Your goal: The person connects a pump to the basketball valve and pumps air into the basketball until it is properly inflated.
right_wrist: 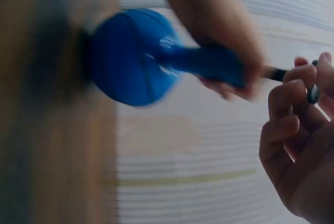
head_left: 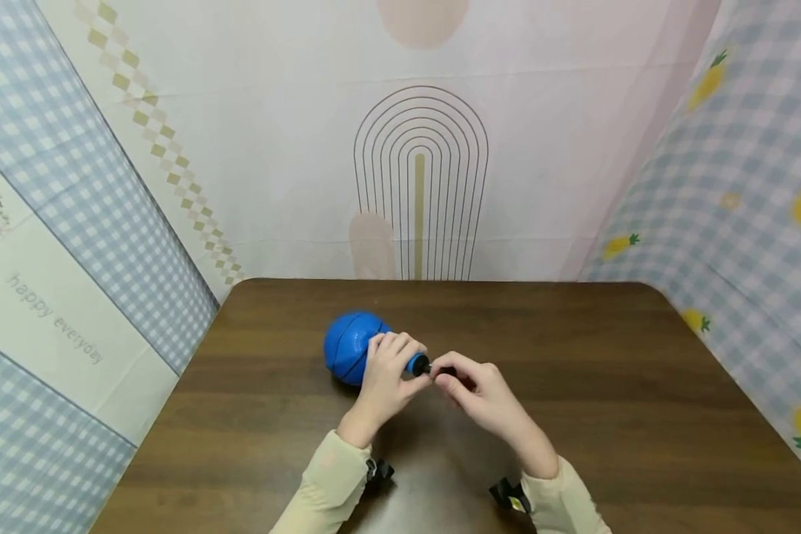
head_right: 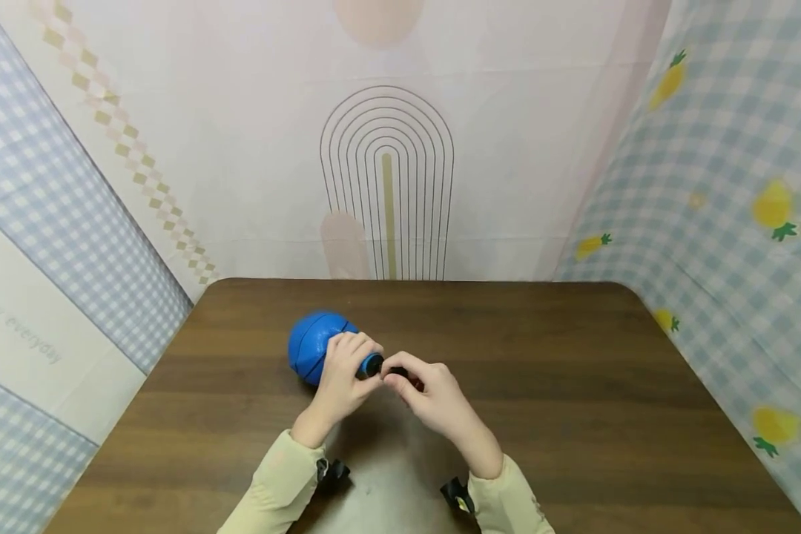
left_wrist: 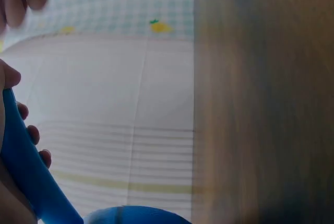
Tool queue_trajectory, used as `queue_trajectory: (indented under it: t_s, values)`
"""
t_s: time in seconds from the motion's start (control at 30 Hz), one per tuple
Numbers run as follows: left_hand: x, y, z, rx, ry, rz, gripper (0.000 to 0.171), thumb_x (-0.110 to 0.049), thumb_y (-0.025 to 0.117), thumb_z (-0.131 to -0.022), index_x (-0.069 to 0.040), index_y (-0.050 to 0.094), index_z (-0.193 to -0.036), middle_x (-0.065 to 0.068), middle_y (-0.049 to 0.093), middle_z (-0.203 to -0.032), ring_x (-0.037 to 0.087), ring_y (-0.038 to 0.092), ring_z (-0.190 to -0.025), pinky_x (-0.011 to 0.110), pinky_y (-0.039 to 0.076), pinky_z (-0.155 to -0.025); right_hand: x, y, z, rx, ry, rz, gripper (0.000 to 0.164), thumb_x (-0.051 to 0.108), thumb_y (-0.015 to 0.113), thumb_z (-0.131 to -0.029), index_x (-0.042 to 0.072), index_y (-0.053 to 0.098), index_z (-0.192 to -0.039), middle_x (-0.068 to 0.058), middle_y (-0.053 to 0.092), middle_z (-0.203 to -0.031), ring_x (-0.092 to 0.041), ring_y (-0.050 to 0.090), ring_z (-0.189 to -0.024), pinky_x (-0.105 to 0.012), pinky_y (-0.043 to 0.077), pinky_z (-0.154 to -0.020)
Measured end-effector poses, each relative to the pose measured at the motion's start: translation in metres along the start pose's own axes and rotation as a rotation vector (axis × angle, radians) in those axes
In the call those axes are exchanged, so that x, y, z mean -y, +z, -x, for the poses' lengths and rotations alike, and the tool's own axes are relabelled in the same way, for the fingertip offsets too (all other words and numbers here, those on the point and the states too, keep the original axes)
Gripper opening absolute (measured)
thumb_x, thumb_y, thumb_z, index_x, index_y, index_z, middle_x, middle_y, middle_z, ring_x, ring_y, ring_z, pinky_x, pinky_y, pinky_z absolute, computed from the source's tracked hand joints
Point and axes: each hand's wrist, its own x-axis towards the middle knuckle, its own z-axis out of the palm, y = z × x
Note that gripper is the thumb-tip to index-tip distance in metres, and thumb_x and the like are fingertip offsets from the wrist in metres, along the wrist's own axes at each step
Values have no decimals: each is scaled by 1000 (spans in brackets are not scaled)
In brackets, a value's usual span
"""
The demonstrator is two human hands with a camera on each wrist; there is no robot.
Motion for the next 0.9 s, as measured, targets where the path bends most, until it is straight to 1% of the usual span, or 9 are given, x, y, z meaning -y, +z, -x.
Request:
queue_trajectory:
  t_s: [0.17, 0.3, 0.4, 0.5, 0.6, 0.67, 0.77, 0.83, 0.9]
  values:
    - [-2, 2, 7, 33, 44, -20, 30, -38, 77, -77, -16, 64, -92, -3, 61, -89, 17, 53, -89, 42, 37, -93, -9, 12, 3, 27, 44, 109, 11, 12, 59, -94, 18, 65, -101, 6, 57, -69, 4, 45, -56, -20, 44, -53]
    - [4, -1, 7, 20, 50, -9, 28, -33, 79, -76, -15, 65, -92, -2, 62, -90, 18, 55, -91, 43, 38, -94, 3, 3, 3, 82, 60, 89, 13, 14, 62, -93, 19, 66, -105, 5, 59, -70, 2, 46, -57, -20, 44, -52]
    - [11, -6, 4, -23, 18, 27, 28, -33, 77, -78, -14, 64, -93, 0, 63, -91, 19, 55, -92, 45, 38, -95, 21, -10, 2, 88, 49, 48, 18, 12, 63, -92, 20, 64, -108, 6, 55, -65, 3, 43, -54, -19, 40, -49]
    - [18, -11, 1, -78, -37, 60, 33, -45, 68, -86, -13, 64, -93, 1, 64, -91, 20, 55, -93, 47, 37, -95, 39, -24, 5, 77, 1, 8, 24, 6, 63, -91, 21, 63, -110, 6, 51, -63, 3, 42, -53, -17, 38, -48]
    - [21, -14, -1, -81, -55, 71, 40, -53, 58, -91, -13, 64, -93, 2, 64, -91, 20, 55, -95, 48, 37, -95, 47, -30, 8, 75, -46, -8, 27, 2, 63, -90, 21, 62, -110, 6, 51, -62, 3, 44, -54, -16, 39, -49]
    - [21, -15, -2, -58, -47, 67, 38, -51, 60, -91, -13, 63, -93, 1, 64, -91, 20, 55, -94, 47, 37, -95, 45, -28, 8, 68, -60, -33, 26, -1, 61, -90, 18, 62, -108, 3, 52, -63, 1, 47, -54, -17, 42, -50]
    - [18, -12, -1, -47, -20, 61, 25, -33, 72, -83, -11, 64, -91, 1, 63, -89, 20, 55, -92, 46, 38, -94, 35, -19, 6, 32, -51, -61, 21, -2, 59, -91, 15, 62, -104, -2, 55, -65, -1, 50, -55, -20, 45, -51]
    - [14, -10, -1, -46, -3, 54, 24, -27, 75, -77, -10, 64, -91, 1, 63, -88, 20, 55, -90, 45, 38, -93, 27, -10, 4, 4, -42, -61, 19, -2, 58, -91, 12, 61, -104, -4, 56, -66, -4, 52, -55, -21, 46, -51]
    - [8, -6, 0, -40, 26, 62, 25, -27, 75, -76, -10, 63, -91, 1, 63, -88, 20, 55, -90, 44, 39, -93, 18, -1, 2, -17, -26, -32, 16, 1, 59, -92, 12, 61, -103, -3, 57, -67, -3, 52, -55, -22, 47, -51]
